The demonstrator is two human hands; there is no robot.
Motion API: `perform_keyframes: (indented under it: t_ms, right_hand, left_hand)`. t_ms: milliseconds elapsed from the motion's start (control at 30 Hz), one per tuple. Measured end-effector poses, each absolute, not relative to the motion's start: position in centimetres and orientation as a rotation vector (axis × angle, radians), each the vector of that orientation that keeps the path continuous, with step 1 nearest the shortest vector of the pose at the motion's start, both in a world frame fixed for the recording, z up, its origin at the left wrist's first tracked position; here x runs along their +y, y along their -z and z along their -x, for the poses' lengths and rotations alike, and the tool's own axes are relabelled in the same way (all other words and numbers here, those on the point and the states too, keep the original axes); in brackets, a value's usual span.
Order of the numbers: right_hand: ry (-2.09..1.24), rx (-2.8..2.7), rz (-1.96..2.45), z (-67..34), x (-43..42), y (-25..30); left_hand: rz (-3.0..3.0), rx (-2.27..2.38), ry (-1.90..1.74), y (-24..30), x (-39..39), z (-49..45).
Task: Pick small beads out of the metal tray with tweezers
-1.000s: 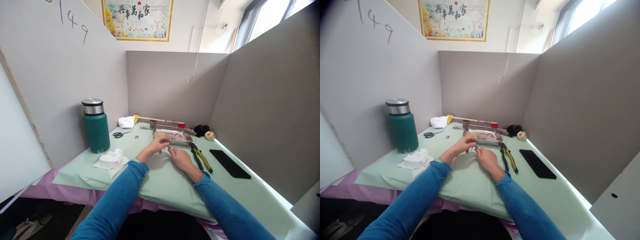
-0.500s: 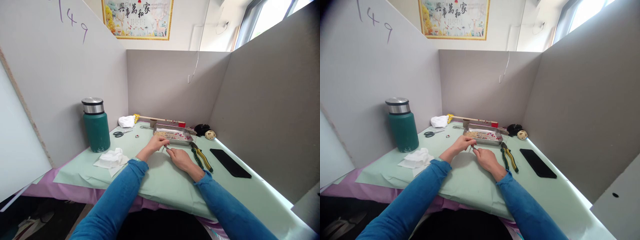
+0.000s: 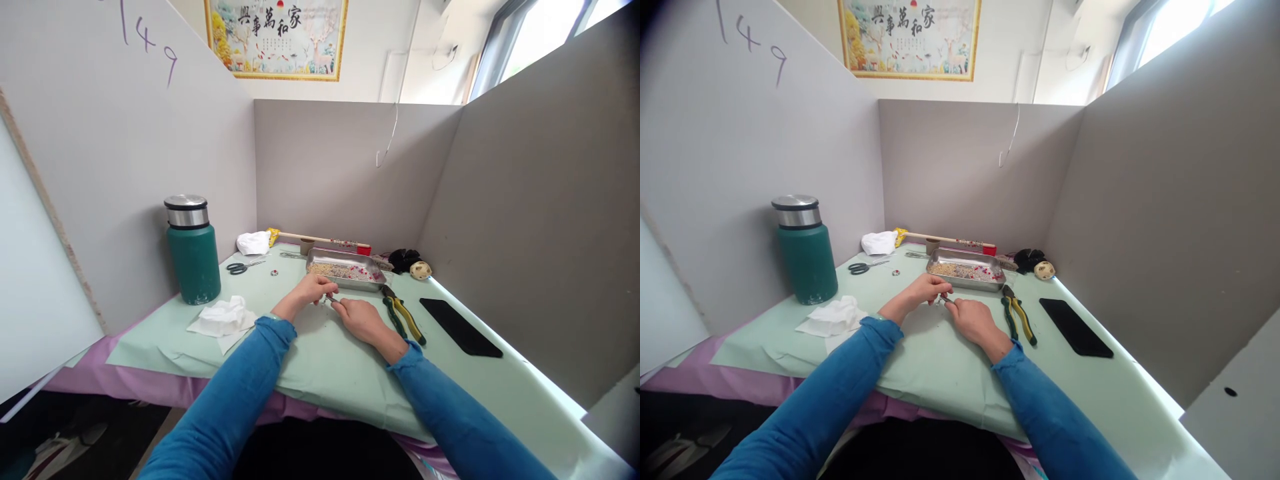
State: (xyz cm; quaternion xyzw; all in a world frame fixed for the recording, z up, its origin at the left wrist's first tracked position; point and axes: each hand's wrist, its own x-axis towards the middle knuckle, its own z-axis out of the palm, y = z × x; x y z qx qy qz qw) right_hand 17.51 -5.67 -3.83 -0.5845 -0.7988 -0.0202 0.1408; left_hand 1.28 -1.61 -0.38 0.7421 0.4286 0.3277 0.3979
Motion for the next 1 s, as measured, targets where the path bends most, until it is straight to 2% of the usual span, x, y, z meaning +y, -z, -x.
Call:
perform_keyframes:
  t_ms: [367,1000]
  right_hand:
    - [0.024,-2.197,1.734,-17.7,-5.5,3.9]
    - [-0.23,-1.962,1.58,-18.3,-4.5,4.3]
  left_hand:
    - [-1.788,1.054,-1.045,0.7,-1.1,-1.5]
    - [-1.873,0.95,-0.72,1.5,-1.2,-1.7]
